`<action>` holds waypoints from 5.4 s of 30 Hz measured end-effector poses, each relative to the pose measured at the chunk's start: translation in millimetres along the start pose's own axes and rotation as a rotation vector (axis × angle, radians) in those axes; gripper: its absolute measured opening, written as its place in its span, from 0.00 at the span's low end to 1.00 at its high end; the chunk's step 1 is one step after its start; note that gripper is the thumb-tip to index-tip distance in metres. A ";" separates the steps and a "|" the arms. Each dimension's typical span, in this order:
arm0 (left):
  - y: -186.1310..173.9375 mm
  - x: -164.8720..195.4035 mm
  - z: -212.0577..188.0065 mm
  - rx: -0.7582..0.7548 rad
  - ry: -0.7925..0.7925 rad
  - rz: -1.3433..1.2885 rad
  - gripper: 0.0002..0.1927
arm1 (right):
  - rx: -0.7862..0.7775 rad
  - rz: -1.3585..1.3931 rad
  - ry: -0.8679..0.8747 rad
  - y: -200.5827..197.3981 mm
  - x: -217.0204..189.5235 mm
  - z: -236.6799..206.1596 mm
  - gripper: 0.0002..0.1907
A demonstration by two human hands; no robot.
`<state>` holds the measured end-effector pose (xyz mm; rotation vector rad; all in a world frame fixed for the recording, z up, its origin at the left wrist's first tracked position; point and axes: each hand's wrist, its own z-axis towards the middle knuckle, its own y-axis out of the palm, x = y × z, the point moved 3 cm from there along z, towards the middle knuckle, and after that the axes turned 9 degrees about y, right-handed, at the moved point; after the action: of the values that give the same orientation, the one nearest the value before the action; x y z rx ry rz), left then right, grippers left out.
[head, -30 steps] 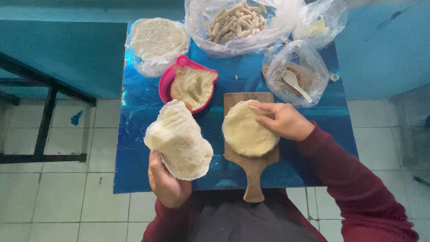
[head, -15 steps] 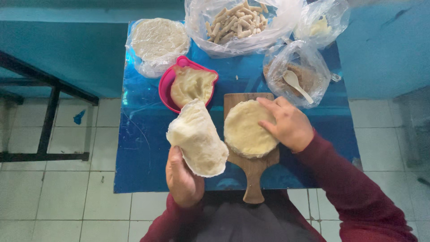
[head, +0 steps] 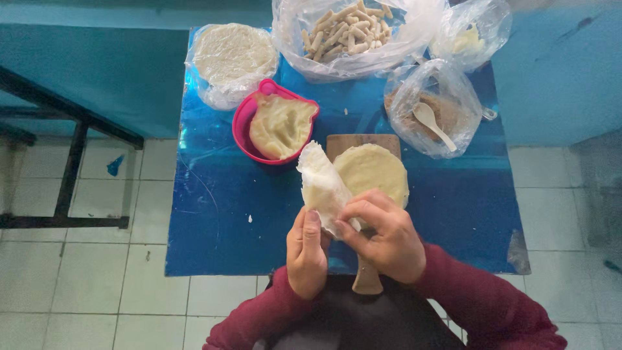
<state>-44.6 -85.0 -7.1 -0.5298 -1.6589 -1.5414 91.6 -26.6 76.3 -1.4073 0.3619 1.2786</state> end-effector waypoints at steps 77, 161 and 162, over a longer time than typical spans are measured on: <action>-81.5 93.5 -4.8 0.274 0.146 -0.283 0.33 | -0.252 0.701 0.521 -64.9 75.6 24.3 0.08; 15.7 27.8 -8.4 -0.298 0.117 0.094 0.44 | -0.088 0.036 0.106 0.1 -12.6 -7.7 0.09; 16.4 27.8 -8.5 -0.298 0.127 0.112 0.45 | -0.095 0.036 0.109 -0.6 -12.6 -7.5 0.09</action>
<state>-46.5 -96.2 24.2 -0.6549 -1.2902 -1.7119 91.1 -38.2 85.3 -1.5617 0.4064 1.2656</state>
